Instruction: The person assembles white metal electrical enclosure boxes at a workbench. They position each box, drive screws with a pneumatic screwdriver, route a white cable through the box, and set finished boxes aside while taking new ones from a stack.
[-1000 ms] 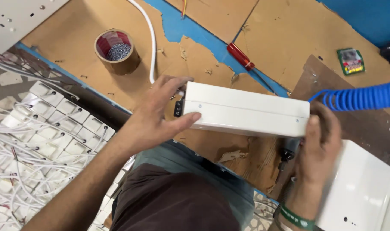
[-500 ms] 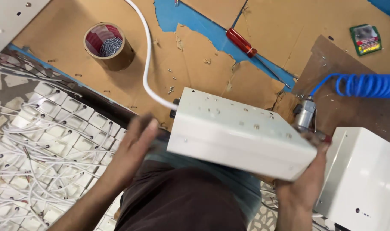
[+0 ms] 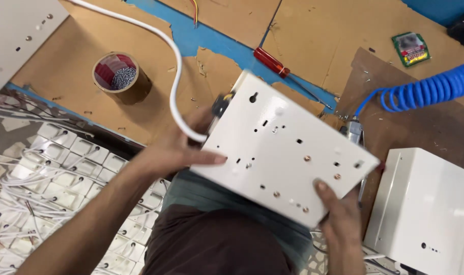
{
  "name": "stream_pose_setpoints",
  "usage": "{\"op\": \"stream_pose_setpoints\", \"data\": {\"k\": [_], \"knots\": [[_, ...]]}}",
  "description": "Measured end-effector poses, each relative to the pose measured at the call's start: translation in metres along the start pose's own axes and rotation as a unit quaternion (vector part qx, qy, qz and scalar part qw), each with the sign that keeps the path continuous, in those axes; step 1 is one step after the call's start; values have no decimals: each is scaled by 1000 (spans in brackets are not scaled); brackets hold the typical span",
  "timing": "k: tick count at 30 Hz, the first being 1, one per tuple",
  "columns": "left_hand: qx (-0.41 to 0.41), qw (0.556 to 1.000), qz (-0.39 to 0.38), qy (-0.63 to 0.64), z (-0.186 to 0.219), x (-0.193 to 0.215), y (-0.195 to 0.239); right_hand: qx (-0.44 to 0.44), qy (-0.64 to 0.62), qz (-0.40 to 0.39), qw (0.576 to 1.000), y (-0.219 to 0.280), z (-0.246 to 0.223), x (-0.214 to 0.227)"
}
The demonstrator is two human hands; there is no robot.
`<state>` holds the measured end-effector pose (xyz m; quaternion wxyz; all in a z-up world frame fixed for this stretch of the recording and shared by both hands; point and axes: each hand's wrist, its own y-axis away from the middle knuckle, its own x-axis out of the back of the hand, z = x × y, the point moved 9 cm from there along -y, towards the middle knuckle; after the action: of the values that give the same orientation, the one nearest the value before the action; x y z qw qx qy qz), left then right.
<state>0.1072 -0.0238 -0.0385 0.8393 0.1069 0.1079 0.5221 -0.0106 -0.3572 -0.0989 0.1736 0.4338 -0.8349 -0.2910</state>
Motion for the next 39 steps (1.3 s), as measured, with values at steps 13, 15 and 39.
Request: {"op": "stream_pose_setpoints", "data": {"k": [13, 15, 39], "knots": [[-141, 987, 15, 82, 22, 61, -72, 399, 233, -166, 871, -33, -93, -44], [-155, 985, 70, 30, 37, 63, -70, 402, 268, -161, 861, -30, -103, -49], [-366, 693, 4, -620, 119, -121, -77, 342, 565, 235, 714, -38, -68, 41]]}}
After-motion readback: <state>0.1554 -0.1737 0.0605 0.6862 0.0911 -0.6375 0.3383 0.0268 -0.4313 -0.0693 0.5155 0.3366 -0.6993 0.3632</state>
